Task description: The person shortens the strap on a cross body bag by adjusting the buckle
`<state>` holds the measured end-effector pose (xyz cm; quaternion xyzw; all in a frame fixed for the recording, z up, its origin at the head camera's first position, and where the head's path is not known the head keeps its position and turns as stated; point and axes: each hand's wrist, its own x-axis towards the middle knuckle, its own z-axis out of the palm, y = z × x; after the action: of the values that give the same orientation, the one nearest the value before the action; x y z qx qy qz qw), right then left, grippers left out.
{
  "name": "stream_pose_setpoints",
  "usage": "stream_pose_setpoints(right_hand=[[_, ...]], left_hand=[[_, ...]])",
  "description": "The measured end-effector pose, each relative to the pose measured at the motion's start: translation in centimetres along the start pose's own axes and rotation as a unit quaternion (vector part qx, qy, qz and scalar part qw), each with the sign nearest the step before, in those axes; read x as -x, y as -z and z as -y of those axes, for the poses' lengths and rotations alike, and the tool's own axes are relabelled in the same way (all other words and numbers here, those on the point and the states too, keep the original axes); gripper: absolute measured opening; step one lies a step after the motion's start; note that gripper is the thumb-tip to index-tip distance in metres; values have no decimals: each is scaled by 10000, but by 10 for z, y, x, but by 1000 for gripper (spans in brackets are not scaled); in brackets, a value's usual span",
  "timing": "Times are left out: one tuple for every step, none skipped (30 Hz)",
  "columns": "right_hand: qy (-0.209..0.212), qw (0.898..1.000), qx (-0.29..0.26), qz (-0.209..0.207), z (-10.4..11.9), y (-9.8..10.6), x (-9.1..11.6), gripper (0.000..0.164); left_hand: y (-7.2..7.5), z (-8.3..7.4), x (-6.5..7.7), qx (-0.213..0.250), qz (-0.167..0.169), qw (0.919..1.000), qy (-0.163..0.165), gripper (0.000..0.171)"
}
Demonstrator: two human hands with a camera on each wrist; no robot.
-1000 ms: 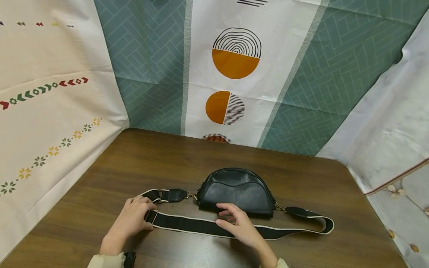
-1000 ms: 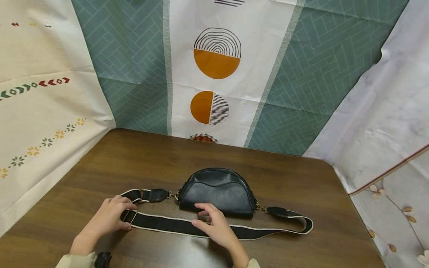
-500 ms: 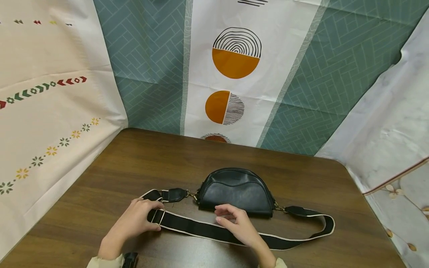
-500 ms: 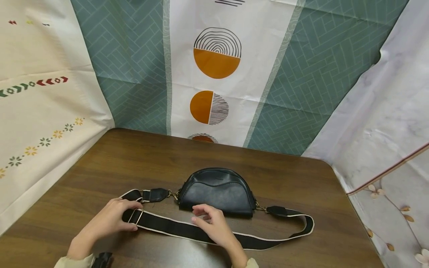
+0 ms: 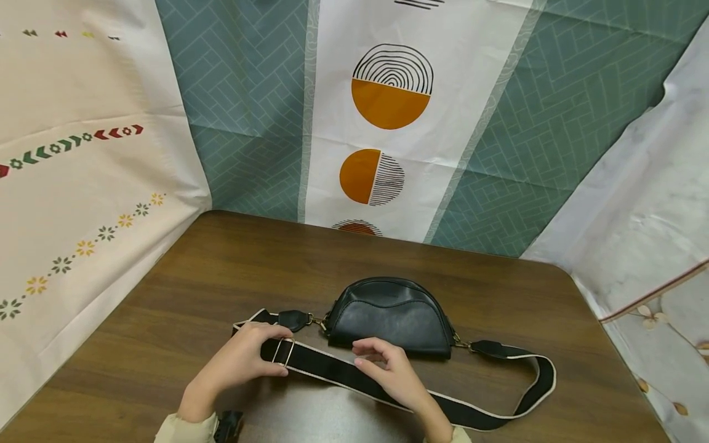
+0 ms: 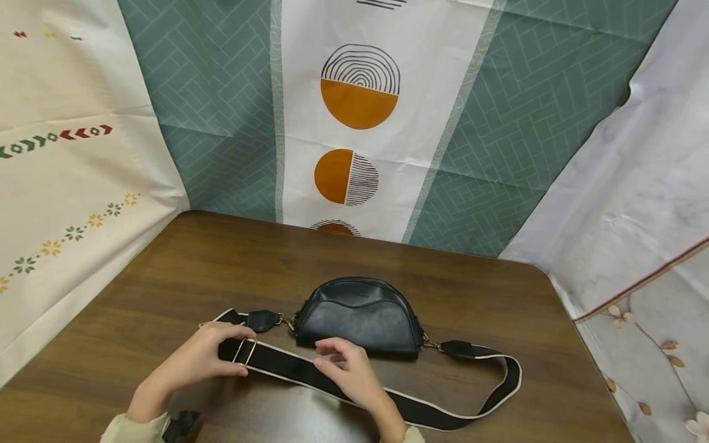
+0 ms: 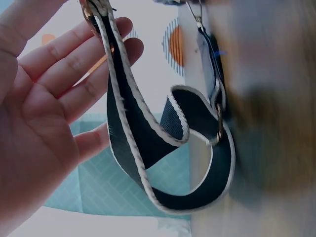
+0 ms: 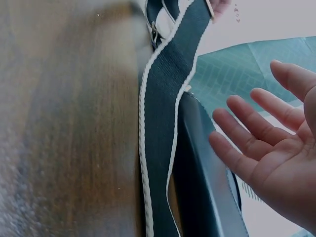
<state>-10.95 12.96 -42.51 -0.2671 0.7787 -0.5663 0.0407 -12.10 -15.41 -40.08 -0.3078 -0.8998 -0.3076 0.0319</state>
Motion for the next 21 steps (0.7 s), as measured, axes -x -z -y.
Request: stream_pose_setpoints(right_hand=[[46,10000,-25,-21,-1,0,0,26],[91,9999,-43,-42,-1,0,0,26],[114,9999,-62,-69,-1,0,0,26],[137,9998,-58,-94,-1,0,0,26],[148,9998,-67,-112,-1,0,0,26],[141,9998,-72,-129,-1,-1,-1,26],[132,9998,-64,-144,-1,-1,-1,26],[109,9998,-62,-152,-1,-1,-1,26],[95,9998,-51,-162,-1,-1,-1,27],[75,9998,-37,-165,-2,-1,-2,27],[53,9998,-27,-165,-2,-2,-2,28],[50,9999,-5,-165,-2,-2,-2,28],[57,9998,15,-166,-2,-2,-2,29],[49,9998,20,-166,-2,-2,-2,29],[57,9998,31,-166,-2,-2,-3,29],[46,9999,18,-157,-1,-3,-3,28],[26,9999,4,-152,3,-2,-2,28],[13,9999,2,-153,8,-2,-2,27],[7,9999,-5,-154,12,-2,-2,26],[-18,9999,-8,-151,17,-2,-2,26],[-54,9999,-22,-148,21,-1,-2,26]], left_hand=[[0,-2,-2,84,17,10000,-43,42],[-1,-3,-4,147,23,9999,-88,42],[-1,-5,-6,186,27,9997,-142,42],[-2,-6,-8,220,6,9996,-199,43],[-3,-8,-10,246,-6,9994,-249,43],[-3,-10,-12,281,-14,9992,-290,43],[-4,-12,-13,297,-28,9990,-334,42],[-4,-13,-15,289,-41,9989,-369,42],[-5,-15,-16,294,-45,9988,-394,42],[-6,-17,-17,301,-49,9987,-402,42],[-6,-19,-18,298,-39,9987,-423,43],[-7,-20,-20,293,-44,9986,-449,43],[-8,-22,-21,278,-55,9985,-478,43],[-9,-23,-22,285,-59,9983,-510,44],[-10,-24,-23,281,-64,9981,-538,44],[-11,-26,-24,282,-70,9980,-564,45],[-12,-27,-26,283,-77,9977,-606,46],[-13,-28,-28,301,-84,9974,-649,45],[-13,-29,-29,317,-88,9971,-680,45],[-14,-30,-31,324,-89,9969,-708,45],[-14,-31,-32,332,-92,9967,-728,45]])
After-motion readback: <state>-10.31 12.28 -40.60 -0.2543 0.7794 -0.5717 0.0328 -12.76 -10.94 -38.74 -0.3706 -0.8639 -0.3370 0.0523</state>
